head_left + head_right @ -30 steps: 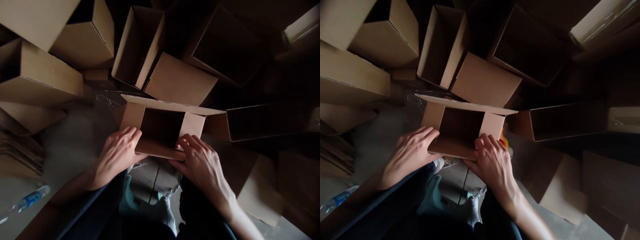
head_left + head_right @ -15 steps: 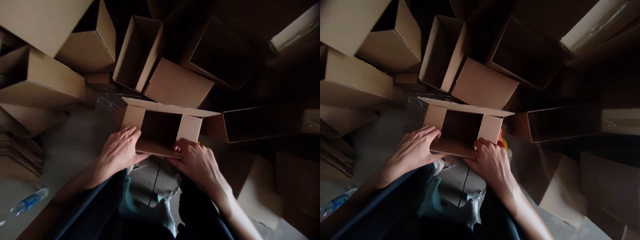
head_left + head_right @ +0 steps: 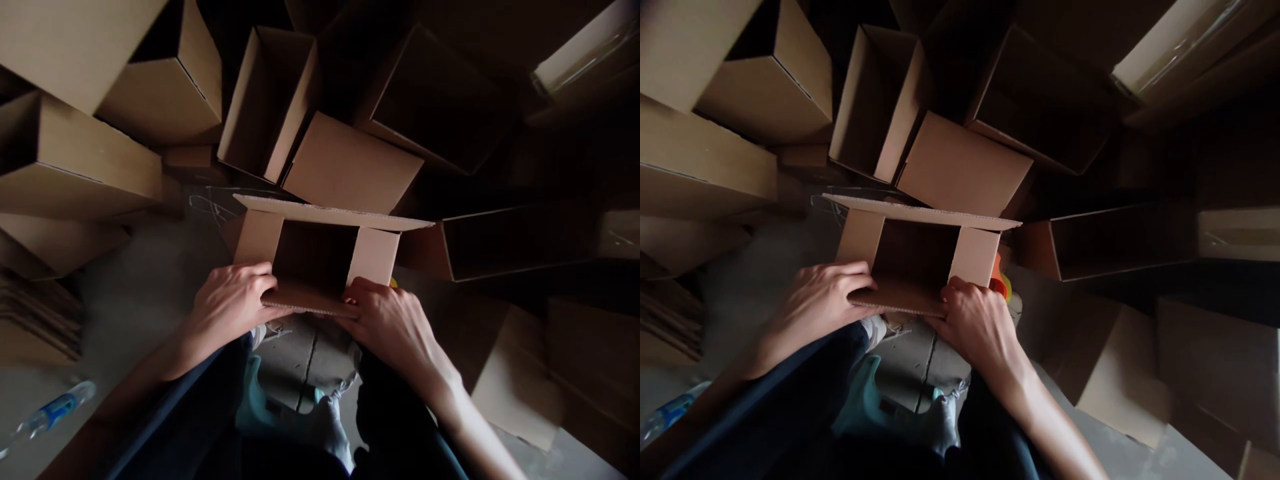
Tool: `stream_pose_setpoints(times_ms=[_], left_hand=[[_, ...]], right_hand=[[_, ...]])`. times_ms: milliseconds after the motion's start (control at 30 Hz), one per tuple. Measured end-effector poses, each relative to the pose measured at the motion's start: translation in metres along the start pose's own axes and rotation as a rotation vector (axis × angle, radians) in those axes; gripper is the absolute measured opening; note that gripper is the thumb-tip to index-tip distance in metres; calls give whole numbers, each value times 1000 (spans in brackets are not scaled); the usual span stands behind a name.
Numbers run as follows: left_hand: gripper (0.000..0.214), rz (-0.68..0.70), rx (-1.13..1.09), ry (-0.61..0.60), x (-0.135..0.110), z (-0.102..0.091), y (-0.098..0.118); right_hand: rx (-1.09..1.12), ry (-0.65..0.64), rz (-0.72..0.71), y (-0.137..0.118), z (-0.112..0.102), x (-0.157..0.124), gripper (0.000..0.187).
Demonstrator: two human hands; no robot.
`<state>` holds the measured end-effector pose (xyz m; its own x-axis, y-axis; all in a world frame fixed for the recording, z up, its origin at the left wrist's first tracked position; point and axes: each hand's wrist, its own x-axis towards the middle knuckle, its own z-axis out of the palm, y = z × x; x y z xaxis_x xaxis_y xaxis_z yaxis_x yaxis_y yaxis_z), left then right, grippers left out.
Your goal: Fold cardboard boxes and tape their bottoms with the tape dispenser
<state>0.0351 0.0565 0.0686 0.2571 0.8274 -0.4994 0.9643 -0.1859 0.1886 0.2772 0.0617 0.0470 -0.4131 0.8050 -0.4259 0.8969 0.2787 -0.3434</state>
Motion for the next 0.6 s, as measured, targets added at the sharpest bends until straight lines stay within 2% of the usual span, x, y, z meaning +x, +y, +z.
stream_pose_setpoints(times_ms=[233,367,600], left_hand=[[40,19,15,1,6,-2,-2],[38,87,-12,18,9,-1,-7],[53,185,-74,96,12,4,-16]], right_hand=[[9,-19,1,2,-1,3,28],[29,-28,3,3,0,5,29],[42,37,-35,3,1,4,42]])
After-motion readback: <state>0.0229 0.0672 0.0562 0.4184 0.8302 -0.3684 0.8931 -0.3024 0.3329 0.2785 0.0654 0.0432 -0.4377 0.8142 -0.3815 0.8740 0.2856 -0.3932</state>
